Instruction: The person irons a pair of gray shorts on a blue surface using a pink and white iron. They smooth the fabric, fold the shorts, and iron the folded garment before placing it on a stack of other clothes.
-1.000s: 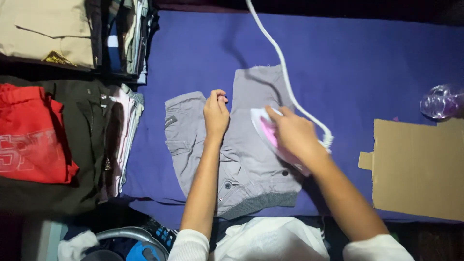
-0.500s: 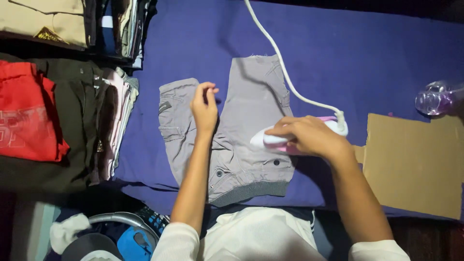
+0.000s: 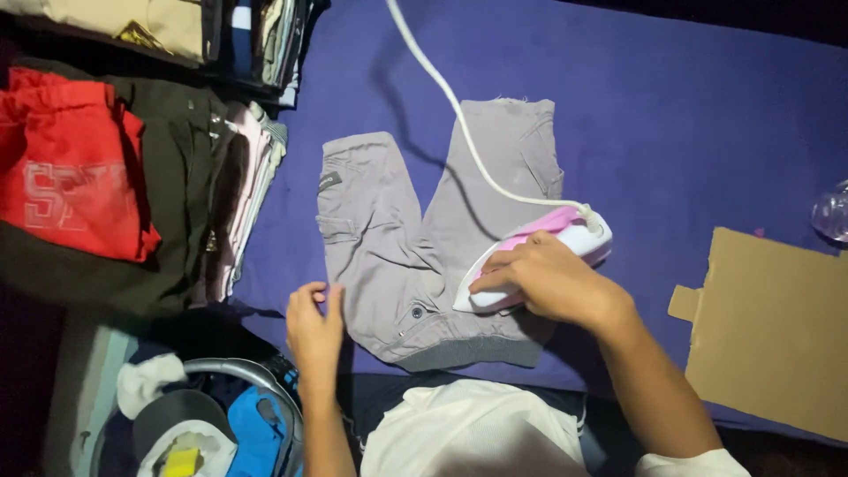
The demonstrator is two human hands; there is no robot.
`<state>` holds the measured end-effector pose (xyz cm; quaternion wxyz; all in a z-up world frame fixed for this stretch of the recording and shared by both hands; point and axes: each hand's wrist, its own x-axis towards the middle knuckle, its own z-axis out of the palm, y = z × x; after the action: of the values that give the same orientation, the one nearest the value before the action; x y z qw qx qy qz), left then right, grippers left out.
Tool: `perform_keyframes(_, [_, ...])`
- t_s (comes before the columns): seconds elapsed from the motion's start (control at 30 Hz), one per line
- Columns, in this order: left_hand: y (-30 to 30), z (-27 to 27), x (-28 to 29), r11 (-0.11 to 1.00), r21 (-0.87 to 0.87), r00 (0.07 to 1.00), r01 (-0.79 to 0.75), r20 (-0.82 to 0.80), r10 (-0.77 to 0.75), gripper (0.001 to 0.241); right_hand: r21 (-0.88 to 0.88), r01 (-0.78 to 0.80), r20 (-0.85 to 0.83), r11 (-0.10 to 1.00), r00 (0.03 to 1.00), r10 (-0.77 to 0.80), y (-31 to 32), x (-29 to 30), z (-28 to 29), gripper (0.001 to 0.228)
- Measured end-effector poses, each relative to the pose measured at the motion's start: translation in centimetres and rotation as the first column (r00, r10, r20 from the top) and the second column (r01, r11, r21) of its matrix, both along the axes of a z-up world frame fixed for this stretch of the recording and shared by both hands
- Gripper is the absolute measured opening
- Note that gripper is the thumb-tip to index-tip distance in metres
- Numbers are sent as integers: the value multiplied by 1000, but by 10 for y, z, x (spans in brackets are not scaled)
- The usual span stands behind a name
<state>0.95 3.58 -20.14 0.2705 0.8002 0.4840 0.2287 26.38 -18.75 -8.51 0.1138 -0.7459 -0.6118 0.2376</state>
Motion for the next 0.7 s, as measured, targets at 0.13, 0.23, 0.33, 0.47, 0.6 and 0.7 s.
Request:
perform_keyframes(0.13, [8,-31,1,989,-111,993,95,-65,-102,25,226,77,-34,971,997,-72,-9,14,-7,57])
perform_keyframes(0.23, [20,-72,-15,935,-354,978,3,194,71,24,306,290,-103,907,957,-271,-38,24,-3,53])
perform_keyframes(0.33, [30,-116,-38,851,-495,836,176,531,135,24,420,503,-248,755,864,-438,-77,39,0,56])
perform_keyframes(0.47, [23,-96,-27,788,-552,716,272,663,217,19,406,729,-420,551,684,-597,-106,65,-24,53])
perform_keyframes(0.6, [21,-98,-21,657,-624,483,423,769,419,7,666,727,-383,169,527,-758,-105,100,-59,59])
perform_keyframes(0.7, [24,-113,-27,539,-713,455,449,702,549,23,787,616,-426,-35,502,-753,-111,137,-115,66])
